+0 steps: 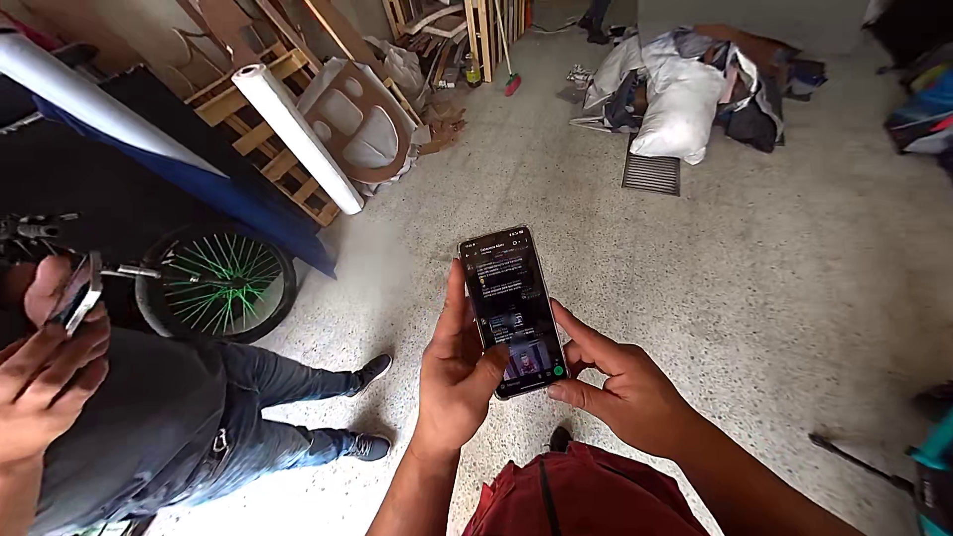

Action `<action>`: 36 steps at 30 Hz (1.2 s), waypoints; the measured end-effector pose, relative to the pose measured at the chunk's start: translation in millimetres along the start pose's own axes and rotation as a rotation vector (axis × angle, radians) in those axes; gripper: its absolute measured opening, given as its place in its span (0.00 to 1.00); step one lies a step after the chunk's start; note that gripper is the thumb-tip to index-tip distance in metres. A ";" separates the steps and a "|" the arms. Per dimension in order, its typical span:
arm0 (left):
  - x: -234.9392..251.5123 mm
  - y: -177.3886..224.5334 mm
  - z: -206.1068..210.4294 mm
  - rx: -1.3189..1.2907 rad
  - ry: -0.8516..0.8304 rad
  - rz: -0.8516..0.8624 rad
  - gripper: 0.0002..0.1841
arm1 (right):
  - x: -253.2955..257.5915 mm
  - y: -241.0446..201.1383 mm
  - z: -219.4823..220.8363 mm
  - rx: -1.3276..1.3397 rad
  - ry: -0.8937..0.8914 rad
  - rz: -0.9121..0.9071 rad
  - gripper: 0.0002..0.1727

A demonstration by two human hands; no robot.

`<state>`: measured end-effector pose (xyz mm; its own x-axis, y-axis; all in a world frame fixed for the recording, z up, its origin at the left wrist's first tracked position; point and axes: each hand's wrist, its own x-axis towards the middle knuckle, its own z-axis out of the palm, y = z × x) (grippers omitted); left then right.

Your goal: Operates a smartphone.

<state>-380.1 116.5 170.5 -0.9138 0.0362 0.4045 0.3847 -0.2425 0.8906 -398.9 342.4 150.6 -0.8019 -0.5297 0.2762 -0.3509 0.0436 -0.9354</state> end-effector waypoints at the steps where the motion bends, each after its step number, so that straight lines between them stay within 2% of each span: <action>1: 11.6 -6.0 7.4 0.015 0.033 0.013 0.42 | 5.3 1.9 -11.1 0.003 0.003 -0.004 0.46; 3: 32.2 -16.8 20.9 0.021 0.108 0.012 0.33 | 15.1 5.6 -32.7 -0.002 0.005 -0.005 0.46; 4: 40.9 -21.5 25.7 0.008 0.108 0.005 0.32 | 19.7 8.1 -43.1 -0.008 0.003 -0.006 0.46; 8: 73.5 -40.0 35.5 -0.038 0.045 -0.013 0.47 | 43.5 21.2 -77.4 -0.017 -0.007 0.002 0.45; 9: 81.8 -44.6 36.5 -0.028 0.052 -0.018 0.48 | 49.9 25.3 -83.7 -0.015 -0.010 0.008 0.46; 14: 126.5 -69.8 32.2 0.027 0.164 -0.028 0.30 | 86.4 50.1 -106.9 -0.022 -0.013 0.030 0.45; 16: 145.7 -81.4 23.4 0.003 0.118 -0.041 0.33 | 104.3 60.6 -114.5 -0.029 -0.010 0.048 0.45; 19: 179.9 -101.0 9.3 -0.008 0.037 -0.041 0.47 | 137.8 77.4 -128.4 -0.037 -0.001 0.049 0.45; 21: 206.9 -113.0 -2.3 0.003 -0.003 -0.032 0.51 | 163.9 88.0 -138.2 -0.062 0.005 0.046 0.45; 23: 236.2 -123.4 -12.1 0.014 0.012 -0.020 0.48 | 191.5 96.5 -148.4 -0.078 0.013 0.047 0.45; 25: 266.0 -130.9 -21.5 0.027 0.085 -0.011 0.35 | 219.5 102.1 -157.7 -0.089 0.018 0.060 0.46; 27: 294.8 -135.5 -33.0 0.029 0.088 -0.014 0.31 | 246.4 107.0 -164.8 -0.098 0.022 0.068 0.47; 31: 353.6 -146.5 -51.3 -0.015 -0.051 0.006 0.42 | 296.3 119.4 -181.9 -0.130 0.070 0.057 0.46; 36: 402.6 -164.5 -51.3 0.001 -0.111 -0.024 0.52 | 333.1 127.8 -213.2 -0.120 0.085 0.058 0.47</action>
<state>-818.0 121.2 176.1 -0.9028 0.1488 0.4035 0.3631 -0.2390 0.9006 -814.0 352.1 170.1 -0.8588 -0.4499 0.2451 -0.3539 0.1752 -0.9187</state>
